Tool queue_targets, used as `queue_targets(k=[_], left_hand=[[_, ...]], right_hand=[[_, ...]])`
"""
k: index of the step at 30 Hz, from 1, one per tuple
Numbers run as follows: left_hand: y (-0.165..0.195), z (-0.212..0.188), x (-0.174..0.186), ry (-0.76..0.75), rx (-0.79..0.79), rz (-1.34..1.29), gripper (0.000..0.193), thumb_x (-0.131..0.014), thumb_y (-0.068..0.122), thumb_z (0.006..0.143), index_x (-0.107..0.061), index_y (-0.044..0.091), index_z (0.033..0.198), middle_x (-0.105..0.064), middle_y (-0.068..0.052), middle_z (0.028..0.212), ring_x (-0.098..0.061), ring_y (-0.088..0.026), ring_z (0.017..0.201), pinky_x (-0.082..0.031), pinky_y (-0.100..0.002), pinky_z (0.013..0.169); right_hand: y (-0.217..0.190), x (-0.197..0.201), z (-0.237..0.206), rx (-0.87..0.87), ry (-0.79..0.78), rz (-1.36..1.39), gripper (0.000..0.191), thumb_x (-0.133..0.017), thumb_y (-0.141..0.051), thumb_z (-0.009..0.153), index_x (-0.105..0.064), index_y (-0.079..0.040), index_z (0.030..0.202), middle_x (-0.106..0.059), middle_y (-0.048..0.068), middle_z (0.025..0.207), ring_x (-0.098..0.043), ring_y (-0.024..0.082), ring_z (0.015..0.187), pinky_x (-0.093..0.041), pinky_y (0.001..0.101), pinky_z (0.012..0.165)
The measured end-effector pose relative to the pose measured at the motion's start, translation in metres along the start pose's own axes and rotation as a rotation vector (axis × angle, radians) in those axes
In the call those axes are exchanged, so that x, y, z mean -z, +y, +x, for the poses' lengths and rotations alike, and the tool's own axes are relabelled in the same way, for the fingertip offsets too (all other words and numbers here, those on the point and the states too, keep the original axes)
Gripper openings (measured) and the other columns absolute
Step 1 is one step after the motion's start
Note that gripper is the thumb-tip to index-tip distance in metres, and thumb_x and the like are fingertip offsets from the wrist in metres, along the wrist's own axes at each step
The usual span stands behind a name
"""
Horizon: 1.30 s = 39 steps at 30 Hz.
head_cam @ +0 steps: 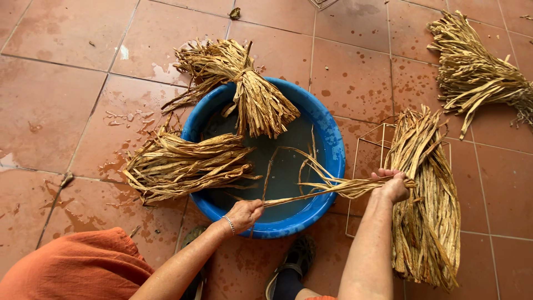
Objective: The person sits on a tiled floor and repeatedly dips bundles of dried plant fibers into a blue basin of water, then removes them and places them on a wire rack. The person handles the fibers by hand, separating strands and ensuring they are wet before stacking them.
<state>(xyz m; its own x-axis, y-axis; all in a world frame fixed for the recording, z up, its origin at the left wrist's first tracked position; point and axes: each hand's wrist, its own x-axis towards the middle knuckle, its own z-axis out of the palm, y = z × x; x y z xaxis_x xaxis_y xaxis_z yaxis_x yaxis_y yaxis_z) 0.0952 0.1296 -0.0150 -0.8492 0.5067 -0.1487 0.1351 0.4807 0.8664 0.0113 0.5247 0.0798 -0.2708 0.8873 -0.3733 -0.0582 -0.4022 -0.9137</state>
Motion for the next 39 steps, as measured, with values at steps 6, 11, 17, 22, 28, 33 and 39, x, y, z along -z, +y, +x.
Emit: queue_targets(k=[6, 11, 17, 22, 28, 33, 39], left_hand=[[-0.055, 0.021, -0.027, 0.035, 0.132, 0.478, 0.02, -0.057, 0.006, 0.088, -0.067, 0.009, 0.105, -0.071, -0.016, 0.098, -0.066, -0.037, 0.098, -0.054, -0.049, 0.085], [-0.047, 0.03, -0.025, -0.128, 0.257, 0.874, 0.02, -0.065, 0.015, 0.085, -0.07, 0.011, 0.104, -0.067, -0.011, 0.115, -0.055, -0.031, 0.117, -0.033, -0.068, 0.1], [-0.043, 0.037, 0.024, 0.094, 0.158, 0.776, 0.013, -0.064, 0.021, 0.095, -0.072, 0.011, 0.099, -0.065, -0.009, 0.108, -0.056, -0.029, 0.111, -0.039, -0.053, 0.094], [-0.052, 0.065, 0.045, 0.354, 0.117, 0.834, 0.024, -0.075, 0.03, 0.076, -0.071, 0.009, 0.088, -0.06, -0.011, 0.103, -0.051, -0.031, 0.109, -0.038, -0.05, 0.089], [-0.042, 0.079, 0.046, 0.509, 0.059, 0.655, 0.01, -0.071, 0.023, 0.082, -0.072, 0.013, 0.085, -0.064, -0.008, 0.099, -0.056, -0.03, 0.104, -0.041, -0.047, 0.086], [-0.011, 0.08, 0.034, 0.618, 0.0, 0.189, 0.016, -0.067, 0.025, 0.091, -0.073, 0.009, 0.09, -0.072, -0.012, 0.087, -0.067, -0.032, 0.088, -0.052, -0.045, 0.079], [0.018, 0.086, 0.007, 0.3, 0.171, -0.093, 0.023, -0.063, 0.028, 0.098, -0.073, 0.007, 0.097, -0.074, -0.017, 0.083, -0.073, -0.033, 0.078, -0.057, -0.043, 0.071]], right_hand=[[0.052, -0.019, -0.023, 0.406, -0.322, -0.111, 0.018, -0.063, -0.02, 0.105, -0.064, -0.005, 0.095, -0.067, 0.007, 0.073, -0.067, 0.016, 0.062, -0.061, 0.0328, 0.057], [0.142, -0.018, -0.073, 0.919, -0.819, -0.688, 0.01, -0.066, -0.014, 0.105, -0.074, -0.011, 0.11, -0.076, 0.008, 0.086, -0.072, 0.02, 0.077, -0.058, 0.0346, 0.07], [0.242, 0.01, -0.118, 0.78, -1.103, -1.1, 0.034, -0.07, 0.003, 0.079, -0.079, -0.021, 0.1, -0.078, 0.012, 0.094, -0.076, 0.029, 0.086, -0.06, 0.0397, 0.078], [0.269, 0.028, -0.126, 0.706, -1.057, -1.289, 0.026, -0.073, -0.003, 0.084, -0.08, -0.02, 0.104, -0.075, 0.018, 0.09, -0.071, 0.036, 0.088, -0.057, 0.045, 0.075], [0.237, 0.003, -0.13, 0.078, -0.99, -0.706, 0.014, -0.071, -0.021, 0.097, -0.078, -0.009, 0.101, -0.065, 0.0, 0.068, -0.056, 0.009, 0.056, -0.046, 0.0266, 0.053], [0.188, -0.012, -0.15, -0.32, -1.041, -0.247, 0.019, -0.078, -0.015, 0.089, -0.076, -0.008, 0.106, -0.056, -0.006, 0.063, -0.042, 0.006, 0.048, -0.042, 0.0244, 0.048], [0.151, -0.018, -0.161, -0.204, -0.997, -0.09, 0.02, -0.072, -0.02, 0.095, -0.075, -0.002, 0.104, -0.065, -0.001, 0.072, -0.049, 0.006, 0.052, -0.041, 0.0219, 0.048]])
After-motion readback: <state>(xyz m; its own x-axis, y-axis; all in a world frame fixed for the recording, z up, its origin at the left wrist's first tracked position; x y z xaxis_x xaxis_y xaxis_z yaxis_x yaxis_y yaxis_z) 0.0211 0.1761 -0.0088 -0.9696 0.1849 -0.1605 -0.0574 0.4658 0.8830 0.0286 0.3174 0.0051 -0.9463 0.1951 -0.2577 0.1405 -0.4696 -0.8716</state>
